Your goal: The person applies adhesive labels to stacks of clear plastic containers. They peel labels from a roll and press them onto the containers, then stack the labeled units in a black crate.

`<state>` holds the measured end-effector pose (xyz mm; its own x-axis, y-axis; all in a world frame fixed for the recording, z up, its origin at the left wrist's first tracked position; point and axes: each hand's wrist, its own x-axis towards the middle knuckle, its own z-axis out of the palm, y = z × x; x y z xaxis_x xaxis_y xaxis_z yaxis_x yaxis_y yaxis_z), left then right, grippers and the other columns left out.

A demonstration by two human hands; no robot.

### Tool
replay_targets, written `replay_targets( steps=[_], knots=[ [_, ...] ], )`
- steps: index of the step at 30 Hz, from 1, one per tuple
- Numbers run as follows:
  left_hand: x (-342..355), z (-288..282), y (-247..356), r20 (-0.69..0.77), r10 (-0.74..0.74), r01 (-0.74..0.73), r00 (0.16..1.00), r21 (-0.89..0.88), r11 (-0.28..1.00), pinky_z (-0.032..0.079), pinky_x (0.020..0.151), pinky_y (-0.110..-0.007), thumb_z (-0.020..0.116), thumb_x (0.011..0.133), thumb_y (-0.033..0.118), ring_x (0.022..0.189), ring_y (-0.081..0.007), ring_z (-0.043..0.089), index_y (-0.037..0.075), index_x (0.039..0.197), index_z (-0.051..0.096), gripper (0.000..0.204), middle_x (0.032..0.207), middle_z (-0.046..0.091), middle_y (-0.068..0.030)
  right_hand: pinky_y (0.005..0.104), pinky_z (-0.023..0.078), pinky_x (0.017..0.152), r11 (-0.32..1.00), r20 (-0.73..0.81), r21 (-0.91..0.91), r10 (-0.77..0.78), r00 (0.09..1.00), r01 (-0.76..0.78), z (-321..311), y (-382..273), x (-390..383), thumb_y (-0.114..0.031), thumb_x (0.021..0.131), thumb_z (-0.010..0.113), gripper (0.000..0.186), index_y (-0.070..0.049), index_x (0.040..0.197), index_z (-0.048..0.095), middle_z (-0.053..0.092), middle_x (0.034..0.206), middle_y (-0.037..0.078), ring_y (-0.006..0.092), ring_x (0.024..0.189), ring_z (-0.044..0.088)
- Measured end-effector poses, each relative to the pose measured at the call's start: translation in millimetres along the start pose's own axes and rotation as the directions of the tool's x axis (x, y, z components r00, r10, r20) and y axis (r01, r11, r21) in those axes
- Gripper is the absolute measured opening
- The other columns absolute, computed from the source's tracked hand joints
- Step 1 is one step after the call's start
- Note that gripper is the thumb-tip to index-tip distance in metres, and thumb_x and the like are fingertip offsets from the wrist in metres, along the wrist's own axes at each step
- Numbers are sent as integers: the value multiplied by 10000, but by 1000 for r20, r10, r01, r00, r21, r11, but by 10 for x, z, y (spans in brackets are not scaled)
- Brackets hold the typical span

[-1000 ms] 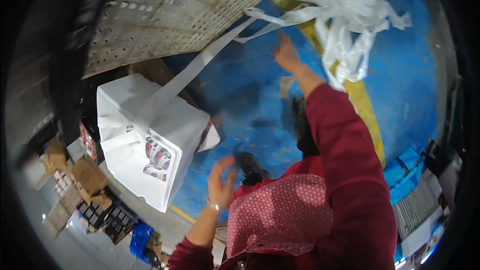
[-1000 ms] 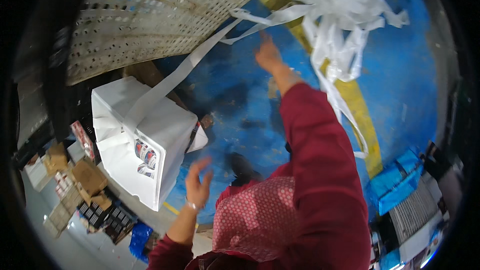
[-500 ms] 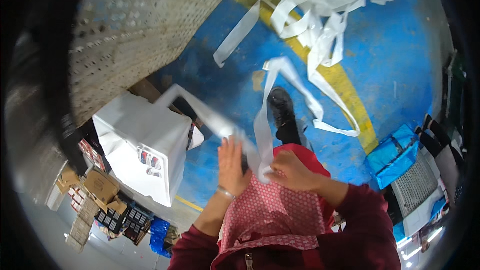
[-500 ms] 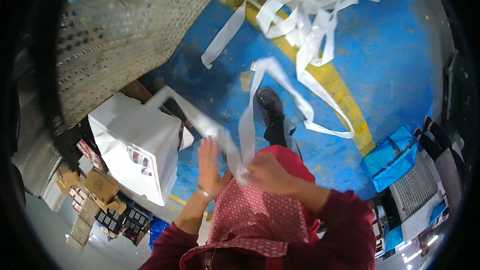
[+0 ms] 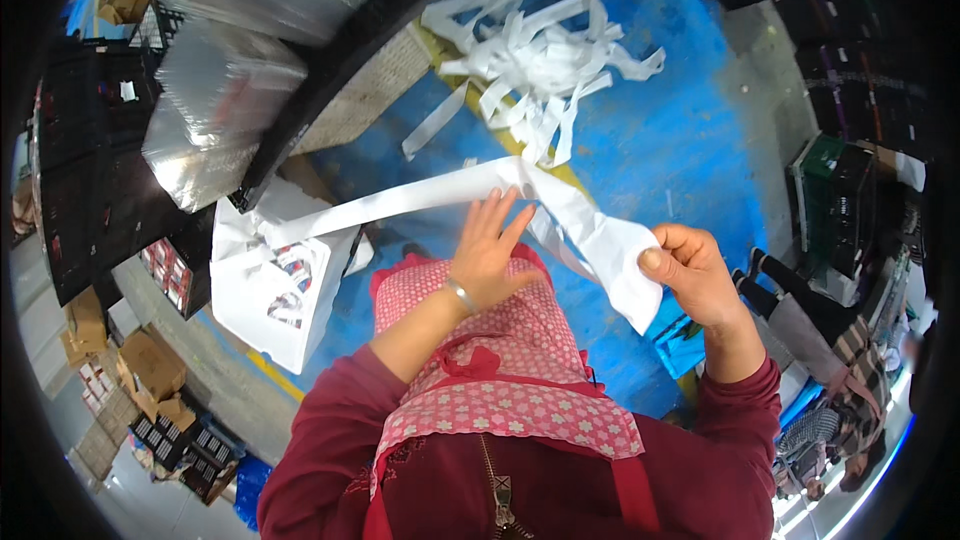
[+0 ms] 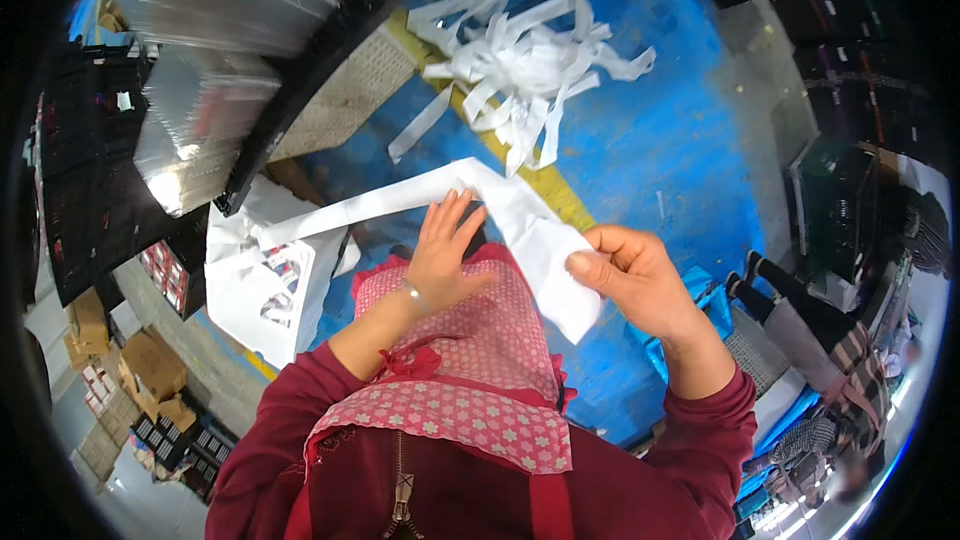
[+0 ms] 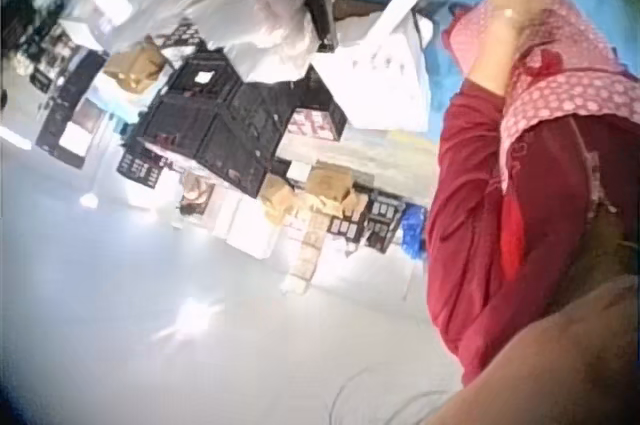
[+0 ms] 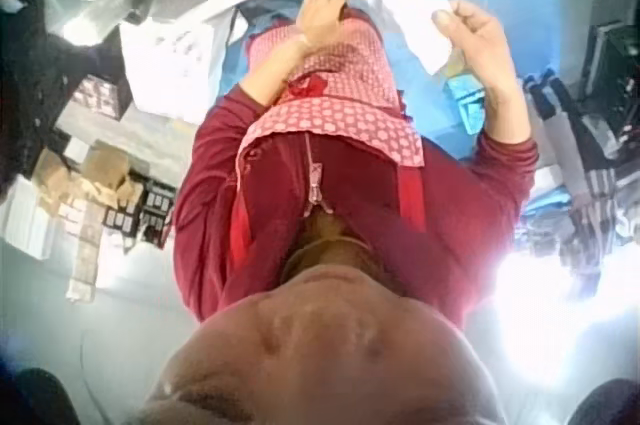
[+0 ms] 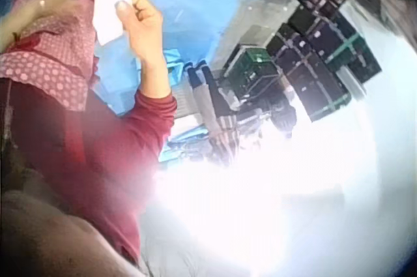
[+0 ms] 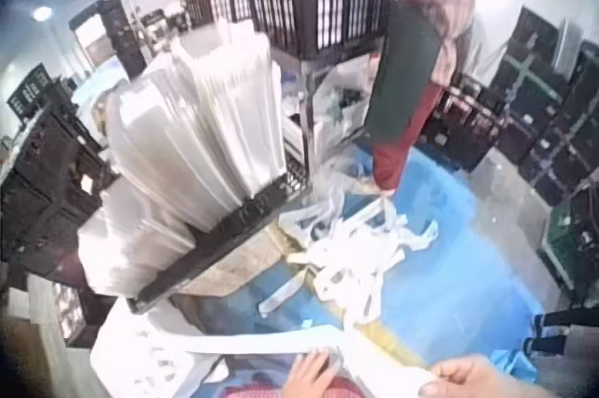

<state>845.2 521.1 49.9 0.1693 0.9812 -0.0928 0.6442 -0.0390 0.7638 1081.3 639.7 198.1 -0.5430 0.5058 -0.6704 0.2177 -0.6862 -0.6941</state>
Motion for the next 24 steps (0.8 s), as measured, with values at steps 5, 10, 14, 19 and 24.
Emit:
replay_targets(
  steps=[5,10,14,19,24],
  knots=[
    [452,-193,135,-481,110,-58,870,123,991,267,1110,-565,745,733,131,1305,-432,405,31,1263,506,590,1380,448,-223,218,479,663,994,-14,-111,18,1000,-20,231,-937,-466,-192,941,662,179,-18,988,661,674,857,-5,52,750,611],
    [496,-667,188,-501,228,-188,835,131,973,423,958,-509,667,716,30,1052,-384,558,57,1134,565,431,1147,581,-176,274,502,807,979,122,-176,-87,989,107,668,-1681,-905,-56,661,884,527,19,1100,601,666,1002,64,128,913,634],
    [35,-1156,277,150,40,15,988,-347,938,494,827,-385,629,895,160,914,-292,649,57,1086,661,219,986,683,-121,279,498,793,612,302,-648,-340,891,453,687,-2148,-358,-146,791,794,363,-23,1092,632,642,965,18,106,899,613],
    [-660,-1700,173,541,-252,585,802,-629,512,493,815,-293,414,1014,530,948,-130,598,62,1167,651,547,1064,677,-46,260,488,727,262,193,-772,-772,605,580,834,-1620,1089,-169,892,684,298,-9,1138,629,666,947,60,125,846,616],
    [-1204,-1865,-59,207,-540,428,816,-843,325,510,776,-275,420,1016,519,877,-128,639,34,1177,615,546,1009,703,-84,329,508,721,477,258,-804,-260,930,356,1926,-481,984,-378,889,690,378,-20,1010,683,684,836,117,189,796,658]
  ],
)
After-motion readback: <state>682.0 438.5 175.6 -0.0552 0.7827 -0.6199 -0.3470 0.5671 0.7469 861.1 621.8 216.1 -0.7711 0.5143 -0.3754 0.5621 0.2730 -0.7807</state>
